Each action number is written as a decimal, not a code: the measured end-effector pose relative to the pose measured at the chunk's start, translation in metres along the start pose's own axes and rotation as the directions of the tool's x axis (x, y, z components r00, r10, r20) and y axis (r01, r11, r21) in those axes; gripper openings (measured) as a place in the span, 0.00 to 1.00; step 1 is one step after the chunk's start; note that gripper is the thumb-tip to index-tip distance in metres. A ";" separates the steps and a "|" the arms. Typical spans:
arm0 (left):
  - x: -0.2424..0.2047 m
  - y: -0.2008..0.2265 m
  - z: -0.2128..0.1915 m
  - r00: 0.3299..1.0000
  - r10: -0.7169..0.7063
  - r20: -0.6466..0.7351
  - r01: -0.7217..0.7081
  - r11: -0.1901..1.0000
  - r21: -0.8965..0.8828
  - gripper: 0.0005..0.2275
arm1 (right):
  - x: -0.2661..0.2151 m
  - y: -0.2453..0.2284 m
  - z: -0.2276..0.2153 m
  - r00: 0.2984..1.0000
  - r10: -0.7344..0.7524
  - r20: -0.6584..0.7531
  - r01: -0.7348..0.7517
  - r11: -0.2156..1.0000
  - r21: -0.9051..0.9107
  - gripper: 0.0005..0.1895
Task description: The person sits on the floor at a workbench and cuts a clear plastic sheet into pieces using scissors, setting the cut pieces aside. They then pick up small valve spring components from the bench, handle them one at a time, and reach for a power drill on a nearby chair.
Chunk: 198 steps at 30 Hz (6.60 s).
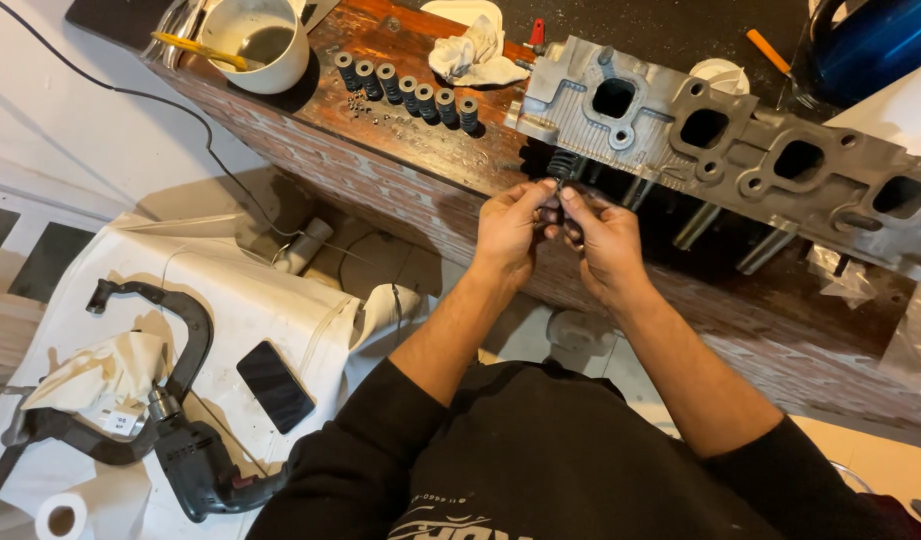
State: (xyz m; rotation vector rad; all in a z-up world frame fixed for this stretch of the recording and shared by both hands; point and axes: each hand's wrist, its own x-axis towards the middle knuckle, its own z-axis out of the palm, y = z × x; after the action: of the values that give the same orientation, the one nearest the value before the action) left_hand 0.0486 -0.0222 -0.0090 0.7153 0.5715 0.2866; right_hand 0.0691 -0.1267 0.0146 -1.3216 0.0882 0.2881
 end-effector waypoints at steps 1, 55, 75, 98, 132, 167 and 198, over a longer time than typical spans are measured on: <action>0.000 0.001 0.001 1.000 0.000 0.000 0.000 1.000 0.001 0.07 | 0.002 0.003 -0.001 1.000 0.000 0.000 0.000 1.000 0.001 0.08; 0.012 -0.003 -0.013 0.856 0.409 0.316 -0.479 0.857 0.189 0.08 | 0.160 -0.172 0.019 0.753 0.190 0.630 0.657 -0.271 -0.704 0.55; 0.024 -0.020 -0.014 0.868 0.415 0.273 -0.462 0.876 0.136 0.07 | 0.155 -0.170 0.021 0.836 0.188 0.515 0.514 0.062 -0.856 0.44; 0.024 0.003 -0.019 0.860 0.379 0.342 -0.468 0.853 0.230 0.08 | 0.156 -0.170 0.020 0.821 0.209 0.532 0.525 0.092 -0.846 0.38; 0.022 0.015 -0.014 0.805 0.463 0.371 -0.581 0.741 0.337 0.04 | 0.173 -0.160 0.013 0.789 0.191 0.583 0.603 -0.065 -0.795 0.57; -0.104 -0.017 -0.149 0.961 0.089 0.261 -0.214 0.837 0.504 0.16 | -0.002 -0.087 -0.098 0.818 0.187 0.543 0.020 0.935 -0.353 0.25; -0.249 0.157 -0.528 0.365 0.858 -0.362 0.408 0.202 0.890 0.13 | 0.019 0.101 -0.099 0.814 0.024 0.581 0.393 0.713 -0.580 0.11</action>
State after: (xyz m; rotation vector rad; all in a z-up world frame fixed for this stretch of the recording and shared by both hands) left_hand -0.4694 0.2659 -0.1267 2.0668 1.8614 0.7876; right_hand 0.0710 -0.1967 -0.1096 -1.9138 -0.7287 0.5487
